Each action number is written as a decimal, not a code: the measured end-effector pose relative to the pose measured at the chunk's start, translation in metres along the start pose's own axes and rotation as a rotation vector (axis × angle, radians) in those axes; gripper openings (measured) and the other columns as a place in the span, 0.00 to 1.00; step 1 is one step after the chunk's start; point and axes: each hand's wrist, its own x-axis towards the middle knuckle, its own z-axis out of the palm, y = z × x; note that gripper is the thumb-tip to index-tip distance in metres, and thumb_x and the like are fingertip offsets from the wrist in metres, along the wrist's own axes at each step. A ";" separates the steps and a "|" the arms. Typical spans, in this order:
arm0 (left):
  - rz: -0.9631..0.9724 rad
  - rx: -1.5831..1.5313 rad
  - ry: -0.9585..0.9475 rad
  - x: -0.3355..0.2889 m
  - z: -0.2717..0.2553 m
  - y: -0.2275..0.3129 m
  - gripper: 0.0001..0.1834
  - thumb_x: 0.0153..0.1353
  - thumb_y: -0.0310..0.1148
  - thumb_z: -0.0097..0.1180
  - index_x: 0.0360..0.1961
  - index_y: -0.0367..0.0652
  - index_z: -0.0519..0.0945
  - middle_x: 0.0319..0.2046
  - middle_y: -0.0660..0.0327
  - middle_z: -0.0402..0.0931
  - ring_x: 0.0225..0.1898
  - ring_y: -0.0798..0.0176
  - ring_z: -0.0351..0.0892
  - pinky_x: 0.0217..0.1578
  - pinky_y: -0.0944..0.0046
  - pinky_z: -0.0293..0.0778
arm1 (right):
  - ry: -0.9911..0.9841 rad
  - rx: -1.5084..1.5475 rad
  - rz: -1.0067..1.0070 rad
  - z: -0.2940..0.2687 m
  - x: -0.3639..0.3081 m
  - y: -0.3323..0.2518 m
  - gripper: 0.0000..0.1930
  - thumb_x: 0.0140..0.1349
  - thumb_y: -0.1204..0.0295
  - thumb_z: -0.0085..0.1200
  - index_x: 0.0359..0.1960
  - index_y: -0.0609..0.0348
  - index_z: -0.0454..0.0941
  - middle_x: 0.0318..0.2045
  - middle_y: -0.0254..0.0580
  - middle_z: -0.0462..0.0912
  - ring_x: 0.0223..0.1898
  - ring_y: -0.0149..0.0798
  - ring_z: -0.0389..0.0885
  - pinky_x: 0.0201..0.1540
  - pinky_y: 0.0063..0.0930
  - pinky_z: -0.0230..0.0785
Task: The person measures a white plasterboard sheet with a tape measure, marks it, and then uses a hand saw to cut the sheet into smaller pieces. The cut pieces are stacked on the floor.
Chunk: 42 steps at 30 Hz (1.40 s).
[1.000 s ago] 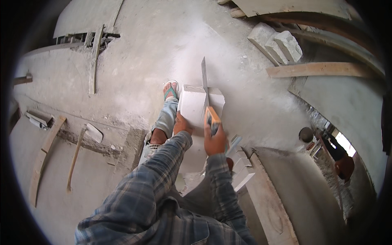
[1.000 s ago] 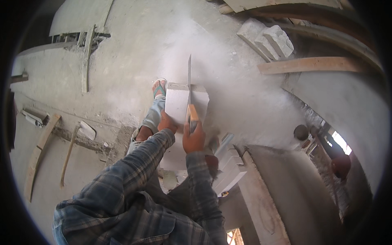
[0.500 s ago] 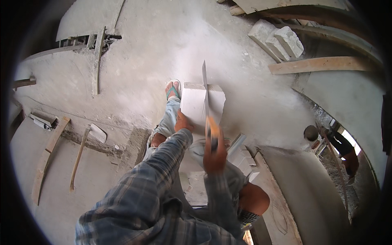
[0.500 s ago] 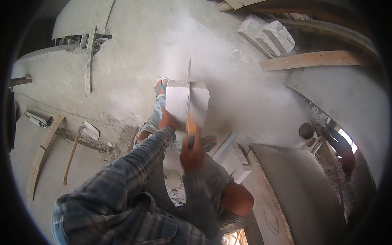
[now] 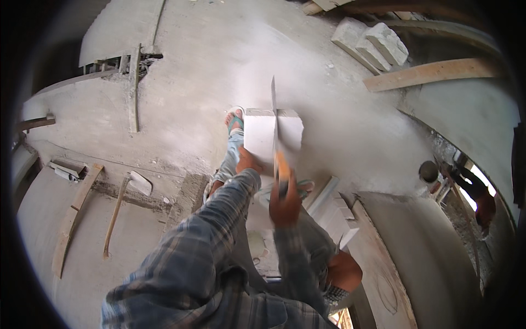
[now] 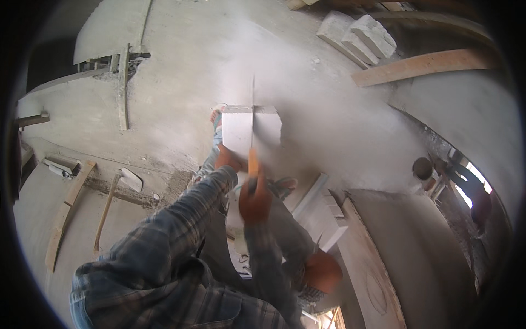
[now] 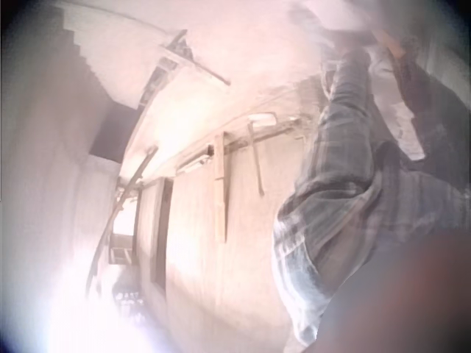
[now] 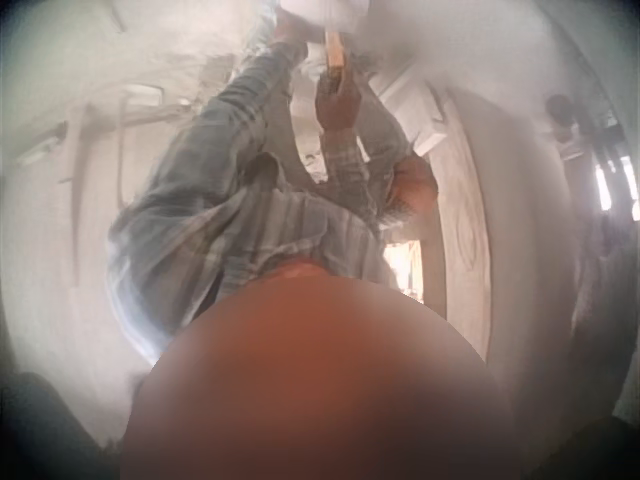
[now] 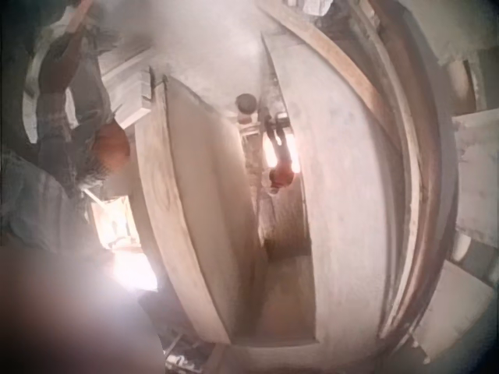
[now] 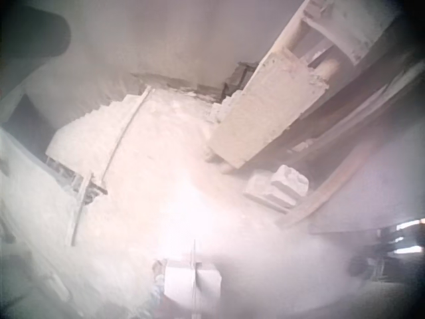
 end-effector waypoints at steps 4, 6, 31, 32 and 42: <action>-0.052 0.011 -0.021 -0.018 0.004 -0.005 0.59 0.37 0.38 0.79 0.66 0.45 0.50 0.59 0.45 0.71 0.57 0.43 0.76 0.56 0.52 0.74 | -0.077 0.042 0.100 0.008 0.060 0.004 0.27 0.65 0.69 0.51 0.65 0.65 0.65 0.47 0.65 0.80 0.44 0.64 0.81 0.45 0.48 0.74; -0.059 -0.004 -0.012 -0.007 -0.007 0.004 0.59 0.38 0.38 0.79 0.66 0.44 0.50 0.59 0.45 0.71 0.57 0.43 0.76 0.57 0.53 0.73 | -0.019 -0.005 -0.003 -0.009 -0.022 0.001 0.27 0.65 0.70 0.52 0.65 0.66 0.65 0.48 0.64 0.80 0.47 0.62 0.82 0.48 0.46 0.75; -0.056 0.057 -0.016 -0.028 -0.020 0.034 0.58 0.39 0.38 0.80 0.65 0.45 0.50 0.56 0.46 0.74 0.55 0.43 0.78 0.54 0.53 0.74 | 0.043 0.026 -0.020 0.033 0.045 0.028 0.25 0.66 0.68 0.50 0.64 0.62 0.66 0.47 0.62 0.81 0.47 0.60 0.81 0.47 0.46 0.74; -0.071 0.071 -0.027 -0.034 -0.019 0.028 0.58 0.39 0.38 0.80 0.65 0.45 0.50 0.56 0.46 0.74 0.55 0.43 0.78 0.54 0.53 0.74 | -0.035 0.059 0.060 0.022 0.055 0.019 0.26 0.66 0.67 0.50 0.65 0.62 0.65 0.49 0.62 0.80 0.49 0.60 0.80 0.49 0.46 0.73; 0.000 0.033 -0.011 -0.034 -0.018 0.009 0.65 0.40 0.40 0.79 0.70 0.42 0.42 0.58 0.42 0.71 0.56 0.41 0.76 0.55 0.52 0.73 | -0.004 -0.037 -0.079 -0.023 -0.061 0.005 0.27 0.65 0.71 0.52 0.65 0.67 0.64 0.49 0.64 0.81 0.46 0.60 0.83 0.47 0.47 0.76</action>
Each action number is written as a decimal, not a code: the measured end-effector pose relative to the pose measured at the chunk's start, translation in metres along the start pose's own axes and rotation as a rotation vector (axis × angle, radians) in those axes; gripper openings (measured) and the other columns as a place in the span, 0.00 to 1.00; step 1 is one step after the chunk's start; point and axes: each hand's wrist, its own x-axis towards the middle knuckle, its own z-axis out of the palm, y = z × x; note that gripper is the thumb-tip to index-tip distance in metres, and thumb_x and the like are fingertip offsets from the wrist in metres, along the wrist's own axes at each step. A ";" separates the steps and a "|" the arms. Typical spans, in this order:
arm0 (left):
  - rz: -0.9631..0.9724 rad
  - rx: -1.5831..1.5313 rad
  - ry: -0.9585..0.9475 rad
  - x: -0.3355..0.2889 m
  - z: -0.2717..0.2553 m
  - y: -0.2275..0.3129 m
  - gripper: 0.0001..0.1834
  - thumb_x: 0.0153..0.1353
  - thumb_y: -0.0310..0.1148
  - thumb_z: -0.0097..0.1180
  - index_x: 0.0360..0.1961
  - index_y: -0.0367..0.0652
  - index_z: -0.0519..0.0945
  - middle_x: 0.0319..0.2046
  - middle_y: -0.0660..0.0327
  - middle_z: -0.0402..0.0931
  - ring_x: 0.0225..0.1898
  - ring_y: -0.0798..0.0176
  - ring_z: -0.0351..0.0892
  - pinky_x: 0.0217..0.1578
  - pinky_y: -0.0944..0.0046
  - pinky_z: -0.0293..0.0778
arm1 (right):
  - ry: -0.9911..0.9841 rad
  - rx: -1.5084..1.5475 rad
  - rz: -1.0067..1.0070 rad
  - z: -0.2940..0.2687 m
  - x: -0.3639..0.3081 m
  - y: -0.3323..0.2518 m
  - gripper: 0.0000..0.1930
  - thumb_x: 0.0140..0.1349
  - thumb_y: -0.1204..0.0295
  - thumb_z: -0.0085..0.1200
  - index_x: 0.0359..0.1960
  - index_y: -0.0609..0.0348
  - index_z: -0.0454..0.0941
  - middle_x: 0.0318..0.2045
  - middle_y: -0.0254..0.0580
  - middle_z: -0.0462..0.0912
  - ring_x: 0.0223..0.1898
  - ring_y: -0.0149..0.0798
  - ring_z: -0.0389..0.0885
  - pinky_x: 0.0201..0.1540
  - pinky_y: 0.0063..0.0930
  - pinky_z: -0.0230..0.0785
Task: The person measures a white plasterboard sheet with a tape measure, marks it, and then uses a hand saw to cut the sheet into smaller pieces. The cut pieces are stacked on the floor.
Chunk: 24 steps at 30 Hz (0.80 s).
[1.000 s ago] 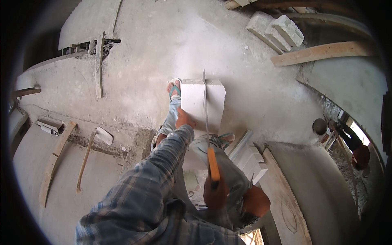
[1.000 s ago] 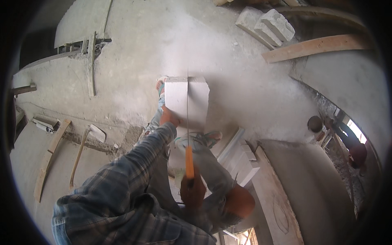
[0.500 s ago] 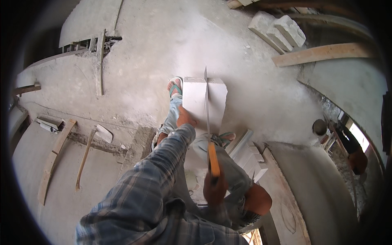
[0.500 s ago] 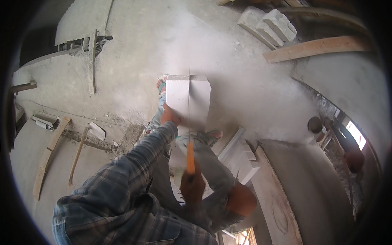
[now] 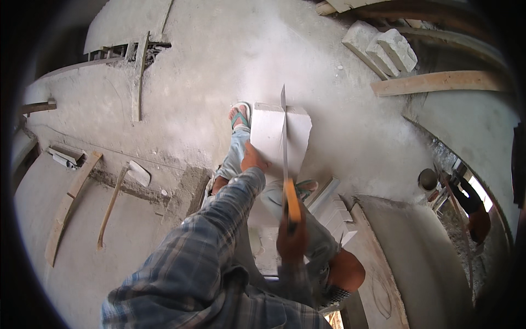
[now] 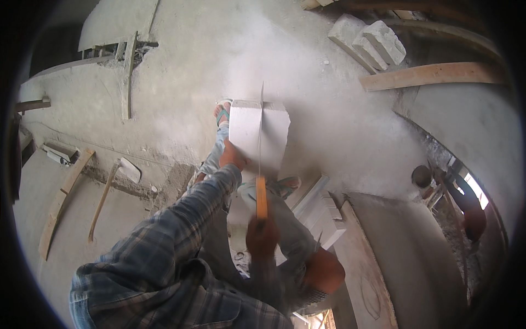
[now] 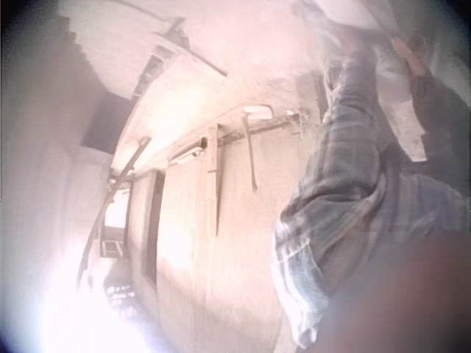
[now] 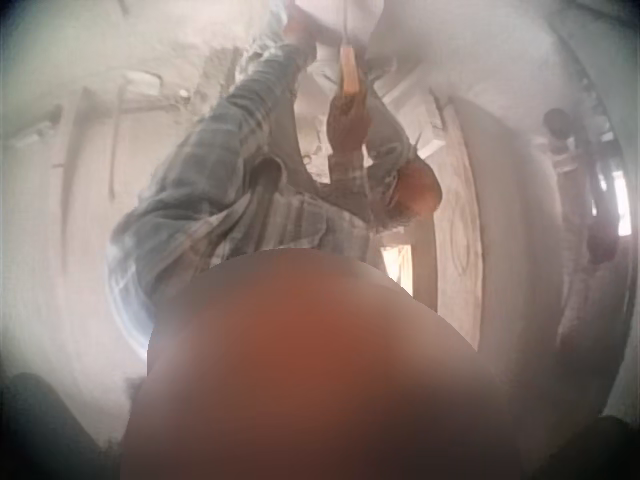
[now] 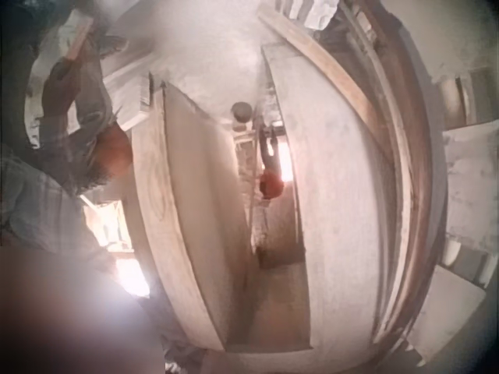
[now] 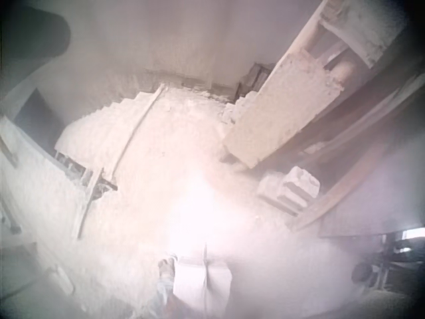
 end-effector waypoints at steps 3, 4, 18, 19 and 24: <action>0.036 -0.040 0.001 -0.003 -0.004 0.025 0.63 0.41 0.40 0.79 0.69 0.42 0.44 0.58 0.43 0.71 0.56 0.42 0.77 0.55 0.52 0.73 | -0.023 -0.072 0.182 0.049 0.129 0.009 0.26 0.64 0.70 0.53 0.63 0.61 0.65 0.41 0.67 0.81 0.44 0.66 0.80 0.44 0.51 0.73; 0.027 -0.055 0.009 -0.003 -0.004 0.018 0.62 0.41 0.40 0.79 0.68 0.43 0.45 0.58 0.43 0.71 0.56 0.42 0.77 0.56 0.52 0.73 | -0.055 -0.066 0.180 0.053 0.131 0.013 0.26 0.64 0.69 0.53 0.63 0.61 0.65 0.41 0.67 0.80 0.44 0.67 0.79 0.45 0.52 0.72; 0.016 -0.007 -0.014 -0.009 -0.007 0.020 0.59 0.41 0.40 0.78 0.67 0.45 0.48 0.57 0.47 0.73 0.56 0.44 0.77 0.56 0.52 0.73 | 0.006 0.041 0.084 0.056 0.102 0.028 0.26 0.67 0.69 0.52 0.64 0.68 0.64 0.53 0.63 0.78 0.56 0.58 0.79 0.56 0.42 0.71; -0.010 0.000 -0.036 -0.012 -0.004 0.013 0.60 0.41 0.40 0.78 0.67 0.45 0.48 0.58 0.47 0.73 0.56 0.44 0.77 0.56 0.52 0.73 | -0.004 0.068 0.079 0.049 0.101 0.028 0.26 0.67 0.70 0.52 0.64 0.68 0.64 0.54 0.63 0.78 0.56 0.57 0.79 0.57 0.41 0.71; 0.017 -0.006 0.008 0.011 -0.006 -0.001 0.62 0.41 0.41 0.78 0.69 0.44 0.46 0.58 0.44 0.72 0.54 0.43 0.79 0.54 0.52 0.75 | -0.086 0.037 0.187 -0.027 -0.044 -0.025 0.25 0.67 0.72 0.53 0.64 0.67 0.66 0.55 0.61 0.78 0.58 0.52 0.79 0.58 0.39 0.71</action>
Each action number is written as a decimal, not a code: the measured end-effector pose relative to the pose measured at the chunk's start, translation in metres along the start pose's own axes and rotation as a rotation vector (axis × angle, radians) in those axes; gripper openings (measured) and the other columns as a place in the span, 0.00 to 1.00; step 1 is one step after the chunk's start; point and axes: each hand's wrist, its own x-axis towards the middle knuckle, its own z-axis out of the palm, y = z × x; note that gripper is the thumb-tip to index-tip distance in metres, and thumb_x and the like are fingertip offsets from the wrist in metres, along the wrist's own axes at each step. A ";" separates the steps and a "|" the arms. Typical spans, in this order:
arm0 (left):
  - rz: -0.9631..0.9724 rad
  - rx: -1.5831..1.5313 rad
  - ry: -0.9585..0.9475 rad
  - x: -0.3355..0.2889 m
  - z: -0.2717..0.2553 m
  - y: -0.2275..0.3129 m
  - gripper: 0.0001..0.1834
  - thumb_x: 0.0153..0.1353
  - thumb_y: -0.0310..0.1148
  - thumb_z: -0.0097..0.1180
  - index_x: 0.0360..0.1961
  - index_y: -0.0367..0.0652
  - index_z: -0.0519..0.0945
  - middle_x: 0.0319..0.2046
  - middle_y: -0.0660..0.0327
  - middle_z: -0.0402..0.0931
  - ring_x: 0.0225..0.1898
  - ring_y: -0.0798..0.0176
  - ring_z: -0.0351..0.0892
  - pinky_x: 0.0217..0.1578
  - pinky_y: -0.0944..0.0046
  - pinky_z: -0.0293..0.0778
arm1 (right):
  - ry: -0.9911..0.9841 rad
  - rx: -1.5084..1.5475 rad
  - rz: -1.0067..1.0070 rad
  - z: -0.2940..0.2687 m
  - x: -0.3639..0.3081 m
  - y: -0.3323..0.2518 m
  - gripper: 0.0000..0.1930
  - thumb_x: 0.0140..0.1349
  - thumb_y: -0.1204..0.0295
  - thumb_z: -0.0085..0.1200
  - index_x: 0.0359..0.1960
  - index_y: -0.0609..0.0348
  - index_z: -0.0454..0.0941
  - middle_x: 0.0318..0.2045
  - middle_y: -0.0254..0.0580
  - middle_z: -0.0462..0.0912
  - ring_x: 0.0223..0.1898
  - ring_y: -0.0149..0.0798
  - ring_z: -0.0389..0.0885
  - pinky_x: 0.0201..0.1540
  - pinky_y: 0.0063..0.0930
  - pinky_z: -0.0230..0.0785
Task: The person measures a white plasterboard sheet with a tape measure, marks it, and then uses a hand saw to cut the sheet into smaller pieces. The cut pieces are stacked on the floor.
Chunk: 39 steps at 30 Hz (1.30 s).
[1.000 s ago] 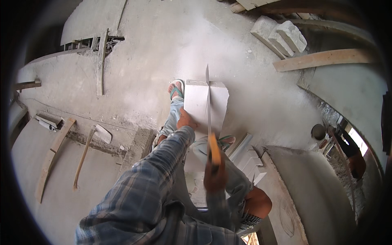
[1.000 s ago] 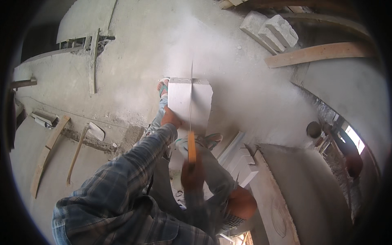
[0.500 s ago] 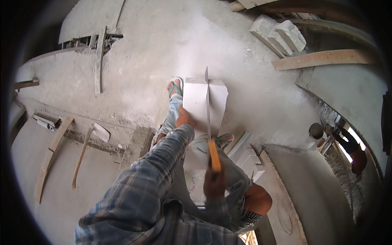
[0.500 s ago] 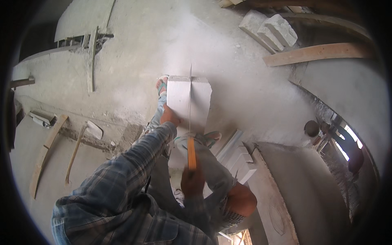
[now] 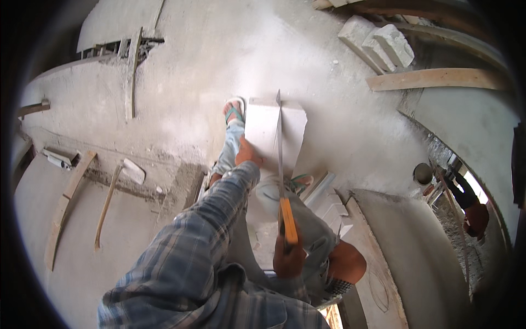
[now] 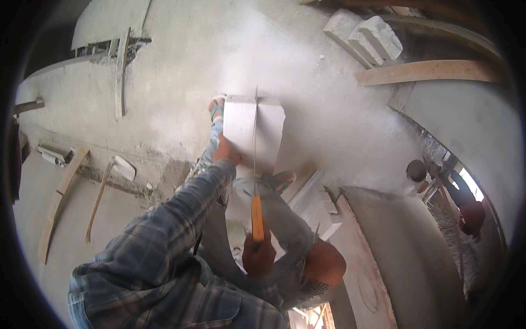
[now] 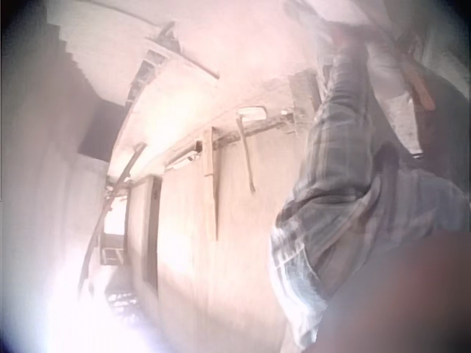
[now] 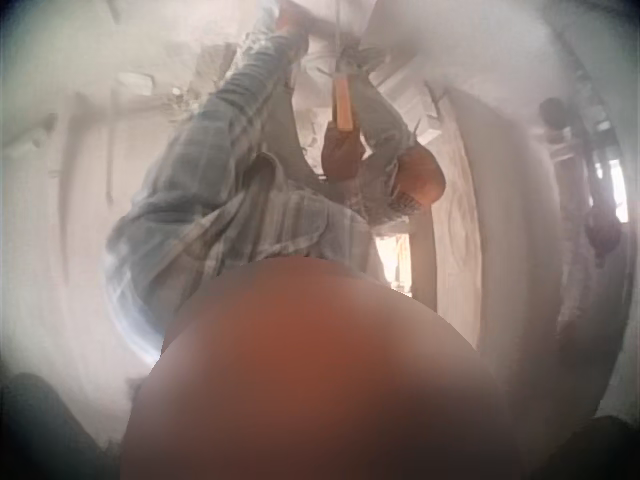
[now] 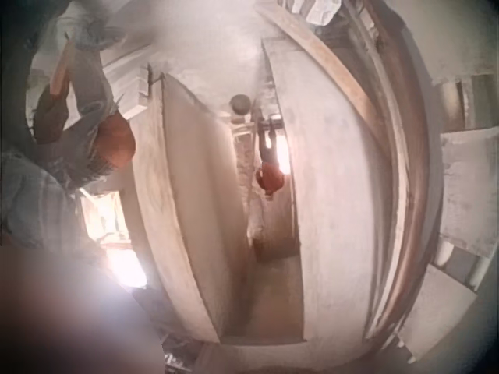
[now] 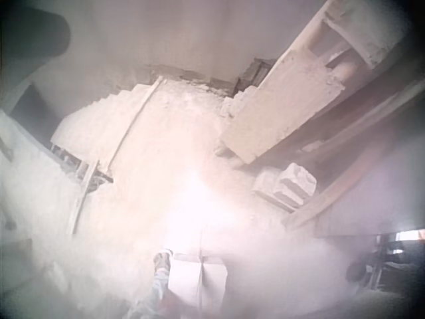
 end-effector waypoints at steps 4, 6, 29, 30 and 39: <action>-0.004 0.012 0.006 -0.008 0.001 0.006 0.63 0.40 0.41 0.78 0.70 0.44 0.45 0.57 0.44 0.72 0.54 0.42 0.78 0.53 0.51 0.75 | 0.026 0.006 -0.100 0.016 0.047 0.008 0.24 0.67 0.71 0.53 0.62 0.69 0.66 0.51 0.63 0.80 0.54 0.55 0.81 0.54 0.42 0.74; 0.007 0.011 -0.004 -0.007 0.004 0.016 0.63 0.40 0.41 0.78 0.69 0.45 0.45 0.57 0.44 0.72 0.54 0.42 0.78 0.54 0.51 0.75 | 0.141 -0.102 -0.234 0.058 0.144 0.022 0.26 0.65 0.70 0.51 0.63 0.68 0.64 0.49 0.66 0.79 0.50 0.65 0.79 0.50 0.49 0.73; -0.001 -0.050 0.023 -0.014 0.007 -0.012 0.63 0.41 0.39 0.78 0.71 0.44 0.44 0.60 0.46 0.70 0.57 0.43 0.76 0.56 0.51 0.73 | 0.002 -0.095 -0.030 -0.001 -0.008 -0.001 0.24 0.65 0.72 0.53 0.63 0.67 0.67 0.49 0.63 0.81 0.49 0.57 0.83 0.50 0.41 0.76; -0.016 -0.043 0.026 -0.014 0.003 -0.001 0.63 0.41 0.38 0.78 0.71 0.44 0.44 0.60 0.46 0.70 0.57 0.43 0.76 0.56 0.51 0.73 | 0.001 -0.069 -0.009 -0.001 -0.007 -0.002 0.24 0.65 0.72 0.53 0.62 0.67 0.67 0.49 0.63 0.81 0.48 0.57 0.83 0.49 0.42 0.76; -0.004 -0.029 -0.018 -0.011 0.000 0.006 0.64 0.40 0.38 0.79 0.71 0.44 0.44 0.60 0.44 0.70 0.57 0.42 0.76 0.56 0.50 0.73 | 0.000 -0.195 -0.046 0.054 0.151 0.015 0.24 0.68 0.63 0.52 0.59 0.69 0.68 0.44 0.63 0.81 0.45 0.65 0.80 0.47 0.49 0.73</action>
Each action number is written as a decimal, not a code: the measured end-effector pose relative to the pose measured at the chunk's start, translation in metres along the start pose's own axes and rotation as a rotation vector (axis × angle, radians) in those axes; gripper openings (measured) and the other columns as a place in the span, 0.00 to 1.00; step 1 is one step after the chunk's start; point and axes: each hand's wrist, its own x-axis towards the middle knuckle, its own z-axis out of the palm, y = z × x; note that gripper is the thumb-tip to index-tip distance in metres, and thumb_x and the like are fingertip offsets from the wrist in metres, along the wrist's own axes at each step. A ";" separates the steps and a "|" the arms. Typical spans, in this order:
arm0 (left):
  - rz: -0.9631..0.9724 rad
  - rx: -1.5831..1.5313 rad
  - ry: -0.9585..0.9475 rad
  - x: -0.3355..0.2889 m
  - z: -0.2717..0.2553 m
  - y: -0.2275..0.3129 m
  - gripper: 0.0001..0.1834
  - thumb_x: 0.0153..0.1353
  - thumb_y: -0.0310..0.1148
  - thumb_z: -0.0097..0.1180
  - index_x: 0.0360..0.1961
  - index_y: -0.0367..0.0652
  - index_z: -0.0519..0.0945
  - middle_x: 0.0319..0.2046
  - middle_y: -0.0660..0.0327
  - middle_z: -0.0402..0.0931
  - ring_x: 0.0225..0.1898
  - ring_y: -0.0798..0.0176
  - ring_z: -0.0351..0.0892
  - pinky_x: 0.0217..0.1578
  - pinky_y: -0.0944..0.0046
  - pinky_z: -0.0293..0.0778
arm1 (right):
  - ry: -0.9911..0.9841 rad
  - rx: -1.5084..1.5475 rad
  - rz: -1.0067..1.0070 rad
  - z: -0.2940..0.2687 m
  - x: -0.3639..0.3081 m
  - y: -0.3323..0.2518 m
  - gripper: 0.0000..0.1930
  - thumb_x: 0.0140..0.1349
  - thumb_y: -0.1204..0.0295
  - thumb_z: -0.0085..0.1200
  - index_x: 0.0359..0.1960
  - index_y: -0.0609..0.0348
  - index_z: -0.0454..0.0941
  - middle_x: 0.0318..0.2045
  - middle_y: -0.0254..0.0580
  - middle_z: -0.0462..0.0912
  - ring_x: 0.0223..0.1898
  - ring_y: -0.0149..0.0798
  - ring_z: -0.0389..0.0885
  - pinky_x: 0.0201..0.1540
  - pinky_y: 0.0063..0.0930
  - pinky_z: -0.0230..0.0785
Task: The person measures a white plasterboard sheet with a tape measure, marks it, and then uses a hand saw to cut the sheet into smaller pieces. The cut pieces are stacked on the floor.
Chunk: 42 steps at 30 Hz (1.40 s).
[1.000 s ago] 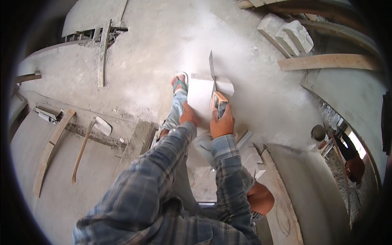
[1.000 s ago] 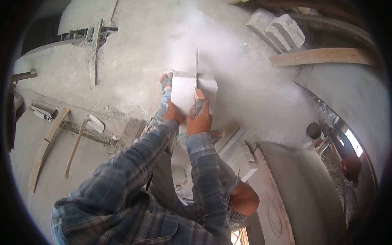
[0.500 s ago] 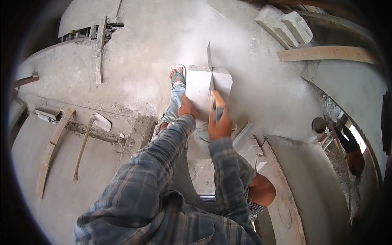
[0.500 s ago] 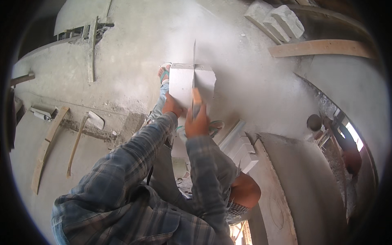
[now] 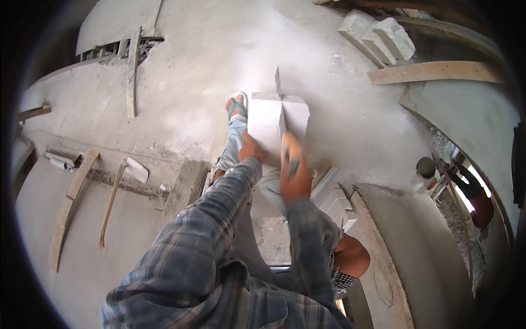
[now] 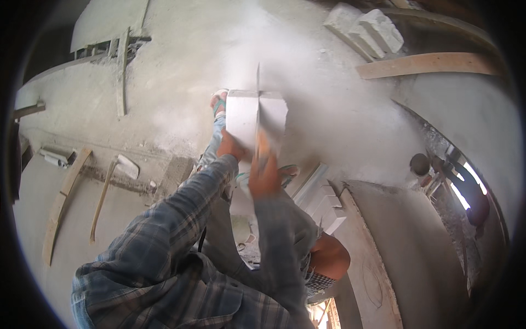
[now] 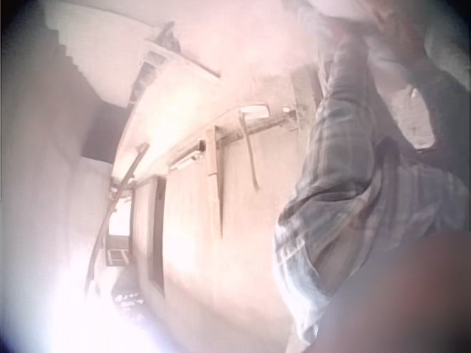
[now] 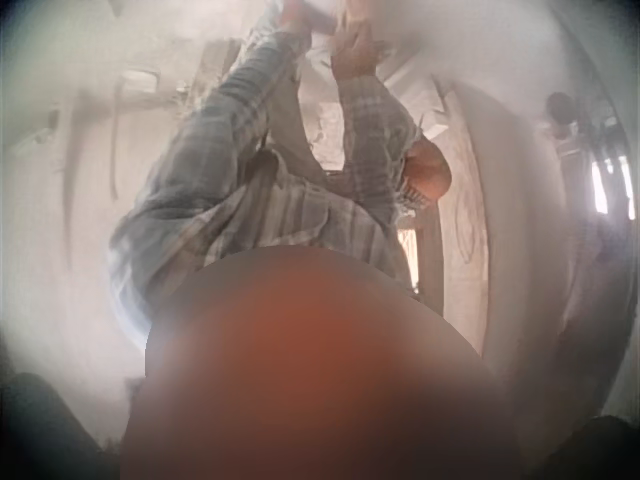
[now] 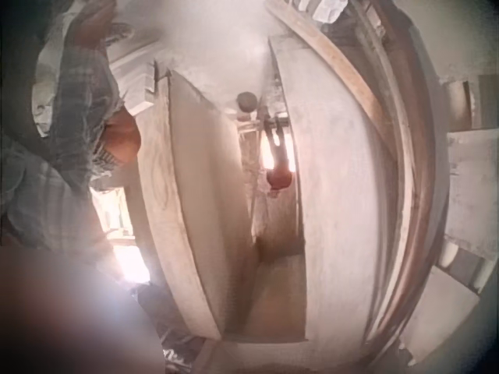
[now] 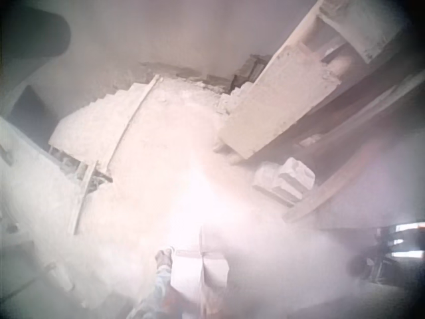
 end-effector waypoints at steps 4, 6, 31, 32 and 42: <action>-0.009 -0.026 0.020 -0.002 0.006 -0.019 0.65 0.40 0.39 0.78 0.71 0.44 0.43 0.59 0.44 0.71 0.57 0.42 0.76 0.54 0.51 0.74 | -0.024 0.110 0.101 -0.054 -0.157 -0.007 0.22 0.67 0.67 0.52 0.60 0.67 0.70 0.47 0.62 0.81 0.50 0.60 0.82 0.53 0.44 0.73; 0.025 -0.012 0.059 -0.006 -0.001 -0.003 0.65 0.40 0.39 0.78 0.71 0.44 0.43 0.59 0.44 0.71 0.56 0.42 0.77 0.54 0.51 0.74 | -0.020 0.142 0.136 -0.051 -0.157 -0.005 0.23 0.67 0.67 0.52 0.60 0.67 0.69 0.47 0.62 0.81 0.48 0.61 0.82 0.51 0.45 0.74; 0.041 -0.064 0.086 -0.020 0.000 -0.009 0.62 0.44 0.36 0.76 0.72 0.43 0.43 0.63 0.43 0.66 0.57 0.41 0.76 0.55 0.49 0.72 | -0.009 0.109 0.039 -0.054 -0.171 -0.003 0.23 0.65 0.71 0.53 0.61 0.66 0.70 0.51 0.60 0.81 0.51 0.58 0.82 0.49 0.41 0.76; 0.047 -0.072 0.099 -0.020 -0.004 -0.002 0.62 0.44 0.36 0.76 0.72 0.43 0.43 0.63 0.43 0.66 0.56 0.41 0.76 0.55 0.50 0.73 | -0.026 0.142 0.065 -0.050 -0.162 0.001 0.23 0.65 0.71 0.53 0.61 0.66 0.70 0.50 0.60 0.81 0.50 0.58 0.82 0.49 0.41 0.76; 0.003 -0.019 0.056 -0.001 -0.001 -0.013 0.64 0.44 0.38 0.76 0.72 0.44 0.41 0.63 0.44 0.67 0.57 0.41 0.75 0.56 0.51 0.73 | 0.126 0.072 -0.153 -0.018 -0.107 0.017 0.20 0.65 0.65 0.56 0.54 0.66 0.75 0.41 0.59 0.83 0.43 0.59 0.84 0.44 0.44 0.77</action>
